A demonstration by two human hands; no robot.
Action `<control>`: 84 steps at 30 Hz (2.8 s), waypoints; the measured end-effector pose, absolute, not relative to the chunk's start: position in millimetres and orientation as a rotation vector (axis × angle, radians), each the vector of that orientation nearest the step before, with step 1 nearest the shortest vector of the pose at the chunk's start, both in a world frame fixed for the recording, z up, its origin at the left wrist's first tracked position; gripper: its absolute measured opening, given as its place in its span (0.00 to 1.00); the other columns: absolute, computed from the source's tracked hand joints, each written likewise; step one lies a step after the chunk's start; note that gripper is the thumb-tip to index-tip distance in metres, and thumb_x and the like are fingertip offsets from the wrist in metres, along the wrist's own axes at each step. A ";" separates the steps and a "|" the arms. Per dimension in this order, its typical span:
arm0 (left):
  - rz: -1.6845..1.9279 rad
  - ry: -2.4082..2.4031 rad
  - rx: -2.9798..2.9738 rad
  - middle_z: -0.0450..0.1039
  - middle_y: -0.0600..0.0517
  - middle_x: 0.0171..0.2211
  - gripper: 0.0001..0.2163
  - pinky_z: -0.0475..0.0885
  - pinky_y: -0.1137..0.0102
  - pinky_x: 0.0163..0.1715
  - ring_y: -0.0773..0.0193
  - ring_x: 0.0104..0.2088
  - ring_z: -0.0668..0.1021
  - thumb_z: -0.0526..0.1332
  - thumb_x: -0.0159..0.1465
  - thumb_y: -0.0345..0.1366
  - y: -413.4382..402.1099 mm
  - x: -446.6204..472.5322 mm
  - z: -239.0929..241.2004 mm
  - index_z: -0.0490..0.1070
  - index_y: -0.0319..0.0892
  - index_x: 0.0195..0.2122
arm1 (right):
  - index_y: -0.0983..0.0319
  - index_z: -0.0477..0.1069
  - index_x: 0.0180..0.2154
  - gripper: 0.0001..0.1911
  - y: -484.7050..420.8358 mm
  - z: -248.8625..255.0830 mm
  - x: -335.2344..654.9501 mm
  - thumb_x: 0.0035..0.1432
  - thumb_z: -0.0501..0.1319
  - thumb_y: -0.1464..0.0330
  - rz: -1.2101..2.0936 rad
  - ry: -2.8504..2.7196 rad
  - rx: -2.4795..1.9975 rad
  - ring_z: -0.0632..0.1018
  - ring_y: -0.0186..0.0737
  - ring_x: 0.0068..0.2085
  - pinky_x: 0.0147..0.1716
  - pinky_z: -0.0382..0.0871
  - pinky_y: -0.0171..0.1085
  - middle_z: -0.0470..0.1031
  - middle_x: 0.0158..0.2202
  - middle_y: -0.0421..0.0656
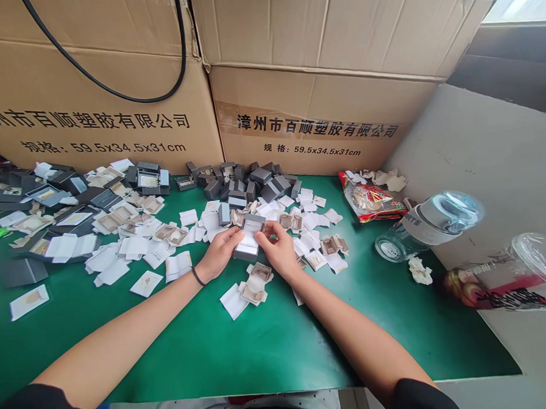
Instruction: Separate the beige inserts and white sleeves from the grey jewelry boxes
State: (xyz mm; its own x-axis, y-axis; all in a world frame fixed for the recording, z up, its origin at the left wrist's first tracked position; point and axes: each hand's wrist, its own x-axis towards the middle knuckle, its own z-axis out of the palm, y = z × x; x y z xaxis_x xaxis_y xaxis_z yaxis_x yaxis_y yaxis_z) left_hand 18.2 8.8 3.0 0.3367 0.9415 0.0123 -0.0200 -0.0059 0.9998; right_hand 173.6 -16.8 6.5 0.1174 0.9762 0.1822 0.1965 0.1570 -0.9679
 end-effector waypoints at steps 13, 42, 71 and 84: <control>0.930 0.859 1.484 0.62 0.56 0.24 0.14 0.67 0.71 0.29 0.66 0.27 0.68 0.54 0.61 0.48 -0.6 21.0 12.9 0.63 0.42 0.29 | 0.61 0.68 0.36 0.14 -10.5 -10.6 177.7 0.53 0.57 0.58 0.894 -1.255 -1.303 0.68 0.34 0.27 0.26 0.63 0.34 0.69 0.27 0.39; 1.116 0.943 1.430 0.70 0.46 0.42 0.16 0.76 0.69 0.34 0.62 0.38 0.75 0.64 0.54 0.43 0.1 20.5 5.8 0.68 0.39 0.39 | 0.62 0.72 0.29 0.09 -18.5 7.0 176.8 0.51 0.60 0.62 0.901 -1.353 -1.231 0.74 0.36 0.31 0.30 0.69 0.34 0.75 0.28 0.41; 1.109 0.912 1.424 0.70 0.46 0.42 0.16 0.76 0.67 0.37 0.60 0.40 0.75 0.63 0.55 0.43 0.8 21.9 4.0 0.67 0.39 0.40 | 0.60 0.75 0.28 0.11 -14.6 2.7 180.3 0.52 0.61 0.59 0.843 -1.409 -1.188 0.74 0.38 0.34 0.33 0.69 0.36 0.74 0.31 0.42; 1.150 0.922 1.547 0.70 0.46 0.43 0.13 0.74 0.69 0.40 0.60 0.43 0.75 0.61 0.58 0.41 -5.7 21.0 4.1 0.67 0.40 0.41 | 0.62 0.74 0.29 0.13 -11.7 4.8 182.0 0.48 0.64 0.58 1.042 -1.333 -1.138 0.74 0.38 0.35 0.36 0.69 0.37 0.75 0.34 0.42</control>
State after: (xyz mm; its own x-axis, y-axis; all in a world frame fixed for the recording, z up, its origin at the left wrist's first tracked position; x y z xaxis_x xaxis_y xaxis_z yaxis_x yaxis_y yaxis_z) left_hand 21.0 -5.7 4.1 0.2691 0.9342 0.2343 0.0254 -0.2501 0.9679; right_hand 182.0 -11.7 4.8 0.0007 0.9855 0.1696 0.0732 0.1691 -0.9829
